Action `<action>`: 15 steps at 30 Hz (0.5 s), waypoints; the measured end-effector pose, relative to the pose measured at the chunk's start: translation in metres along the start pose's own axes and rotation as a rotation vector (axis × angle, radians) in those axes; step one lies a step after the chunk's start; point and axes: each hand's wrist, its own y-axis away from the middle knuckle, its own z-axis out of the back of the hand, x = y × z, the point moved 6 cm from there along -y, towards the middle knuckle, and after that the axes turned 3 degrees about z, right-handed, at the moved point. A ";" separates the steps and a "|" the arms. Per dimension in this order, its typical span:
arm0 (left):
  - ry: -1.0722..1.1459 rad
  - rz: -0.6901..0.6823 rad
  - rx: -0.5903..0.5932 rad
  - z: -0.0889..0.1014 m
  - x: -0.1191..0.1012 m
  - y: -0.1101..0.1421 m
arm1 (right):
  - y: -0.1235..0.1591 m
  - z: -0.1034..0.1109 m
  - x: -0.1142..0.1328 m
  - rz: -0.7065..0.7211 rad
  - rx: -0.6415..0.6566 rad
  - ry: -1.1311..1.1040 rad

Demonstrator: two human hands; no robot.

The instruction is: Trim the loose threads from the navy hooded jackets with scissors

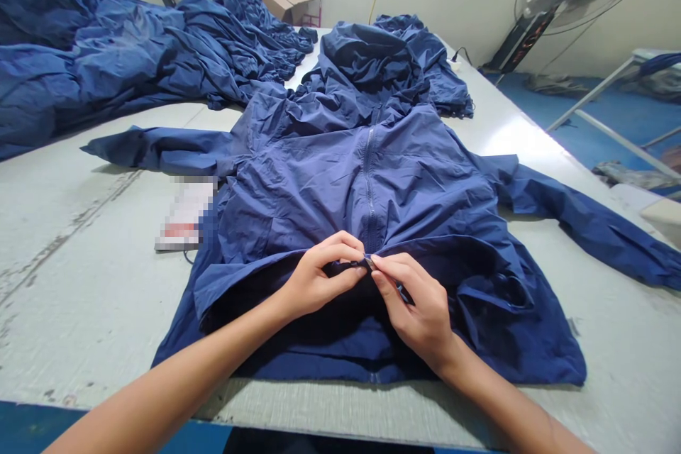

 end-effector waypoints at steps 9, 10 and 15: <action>-0.024 -0.007 0.003 0.000 -0.001 0.000 | -0.003 0.001 0.002 -0.005 -0.005 0.001; -0.027 -0.008 0.002 0.000 -0.001 0.000 | -0.003 0.001 0.002 -0.006 -0.007 0.002; -0.038 -0.014 0.004 0.000 0.000 0.001 | -0.003 0.001 0.002 -0.007 0.004 0.017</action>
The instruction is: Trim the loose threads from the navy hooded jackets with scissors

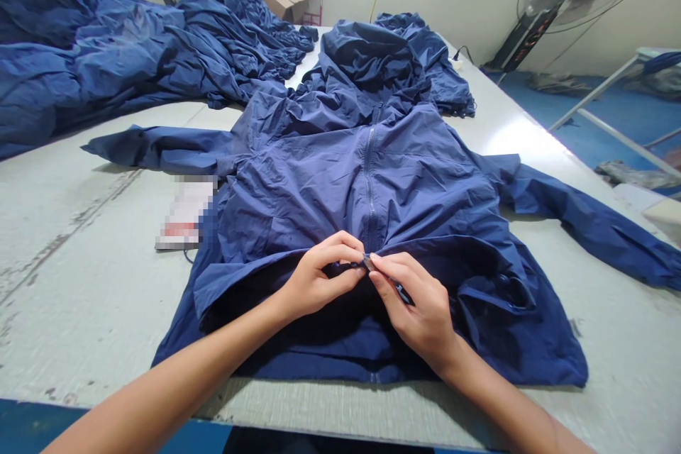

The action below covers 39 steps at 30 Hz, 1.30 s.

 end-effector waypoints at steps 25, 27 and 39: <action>0.012 0.025 0.007 0.000 0.001 0.000 | 0.001 -0.001 -0.002 0.011 0.001 -0.006; 0.020 0.019 0.010 -0.001 0.001 0.000 | 0.001 -0.001 -0.002 0.011 0.001 -0.008; 0.016 0.066 0.015 0.001 0.002 -0.002 | 0.000 -0.002 -0.002 -0.021 0.000 -0.020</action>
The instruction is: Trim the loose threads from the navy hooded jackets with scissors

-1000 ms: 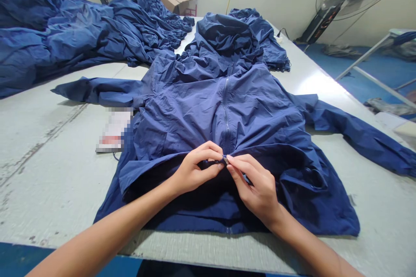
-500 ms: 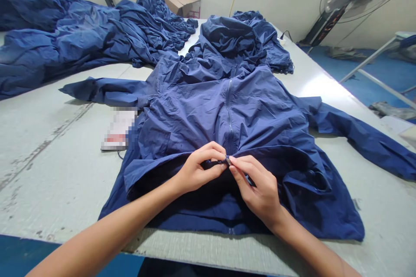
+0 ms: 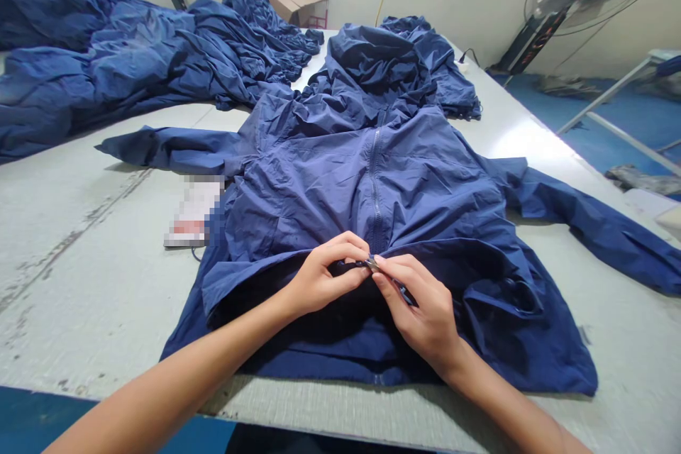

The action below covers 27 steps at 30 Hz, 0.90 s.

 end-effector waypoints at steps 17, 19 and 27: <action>0.103 0.024 0.026 0.001 0.002 -0.001 | 0.000 0.002 -0.002 -0.045 -0.030 0.003; 0.096 0.005 0.036 0.000 0.001 -0.001 | 0.000 0.001 -0.002 -0.038 -0.019 0.004; 0.039 -0.034 0.035 -0.002 0.001 0.000 | 0.005 -0.001 -0.002 0.009 0.006 -0.004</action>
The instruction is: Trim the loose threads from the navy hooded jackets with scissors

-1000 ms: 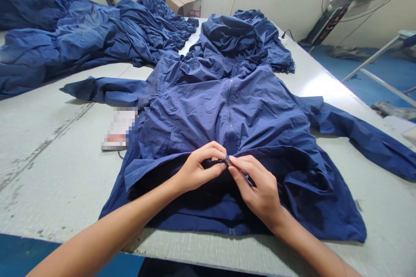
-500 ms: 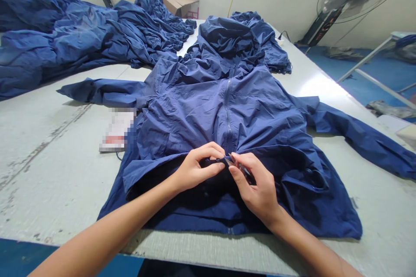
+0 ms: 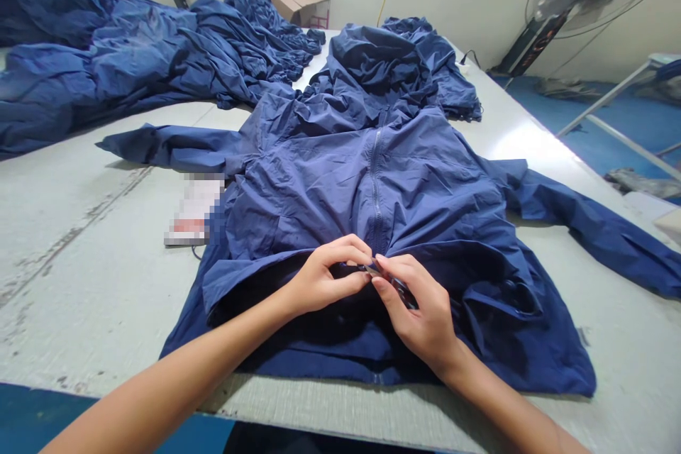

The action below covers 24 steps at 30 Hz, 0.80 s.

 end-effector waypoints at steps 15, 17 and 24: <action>-0.089 -0.023 -0.013 -0.002 0.000 0.001 | -0.001 -0.001 0.003 0.040 0.010 0.059; -0.089 -0.035 -0.020 -0.002 0.000 0.001 | -0.002 -0.001 0.003 0.059 0.012 0.069; -0.092 -0.043 -0.033 -0.003 -0.002 0.001 | 0.000 -0.001 0.000 0.047 0.002 0.053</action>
